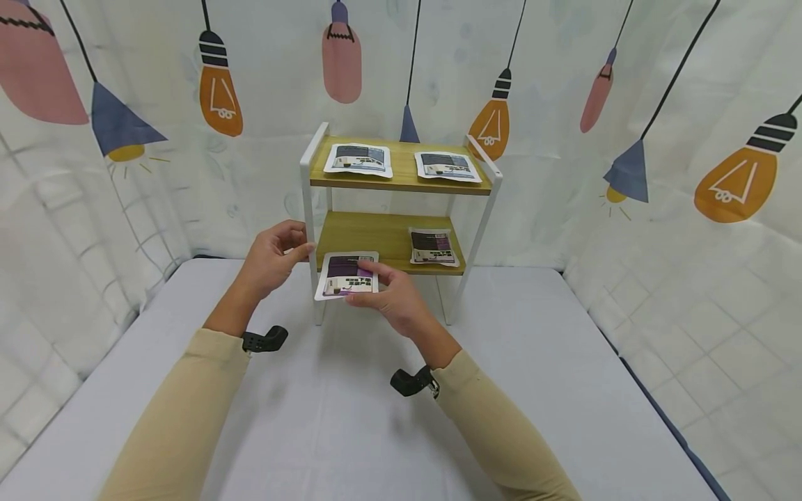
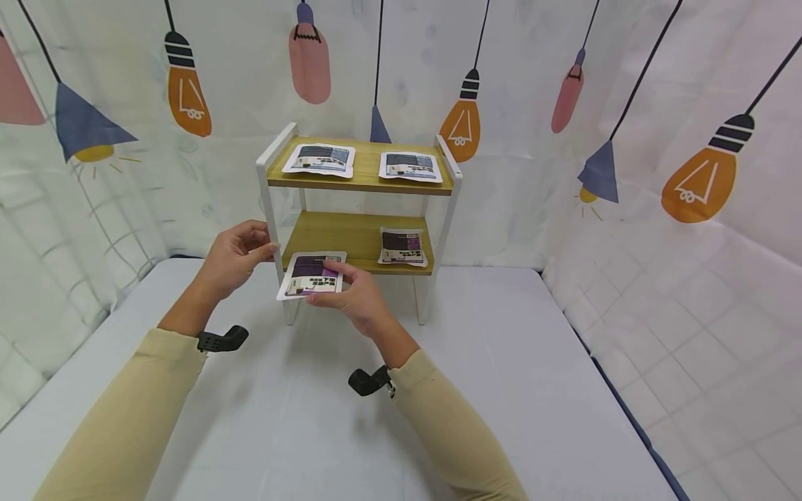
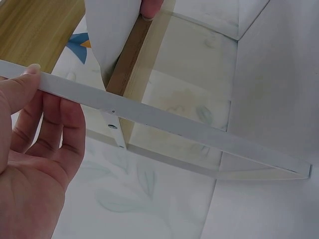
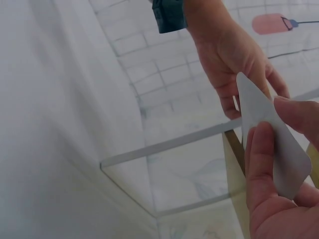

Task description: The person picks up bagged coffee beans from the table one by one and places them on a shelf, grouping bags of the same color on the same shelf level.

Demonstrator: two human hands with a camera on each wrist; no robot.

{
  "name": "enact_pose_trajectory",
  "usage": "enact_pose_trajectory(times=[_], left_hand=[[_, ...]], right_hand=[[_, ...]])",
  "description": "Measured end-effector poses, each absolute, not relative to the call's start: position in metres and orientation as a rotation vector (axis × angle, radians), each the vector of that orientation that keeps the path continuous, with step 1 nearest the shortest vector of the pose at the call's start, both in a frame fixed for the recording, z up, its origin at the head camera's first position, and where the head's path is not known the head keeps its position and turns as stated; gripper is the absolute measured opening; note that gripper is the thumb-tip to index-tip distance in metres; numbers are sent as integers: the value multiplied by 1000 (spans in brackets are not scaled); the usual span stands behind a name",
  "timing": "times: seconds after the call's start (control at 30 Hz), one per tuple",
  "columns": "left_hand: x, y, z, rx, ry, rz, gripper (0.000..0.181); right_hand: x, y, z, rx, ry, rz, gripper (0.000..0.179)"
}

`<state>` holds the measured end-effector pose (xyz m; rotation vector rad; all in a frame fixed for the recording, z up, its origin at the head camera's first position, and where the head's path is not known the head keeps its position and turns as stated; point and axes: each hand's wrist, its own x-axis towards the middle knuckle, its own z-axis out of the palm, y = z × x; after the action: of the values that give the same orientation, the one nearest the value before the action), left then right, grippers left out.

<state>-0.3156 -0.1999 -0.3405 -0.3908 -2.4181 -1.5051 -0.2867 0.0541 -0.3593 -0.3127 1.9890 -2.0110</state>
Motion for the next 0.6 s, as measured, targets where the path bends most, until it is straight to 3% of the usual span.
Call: enact_pose_trajectory(times=[0.6], left_hand=[[-315, -201, -340, -402, -2411, -1508, 32]], right_hand=[[-287, 50, -359, -322, 2034, -2028, 67]])
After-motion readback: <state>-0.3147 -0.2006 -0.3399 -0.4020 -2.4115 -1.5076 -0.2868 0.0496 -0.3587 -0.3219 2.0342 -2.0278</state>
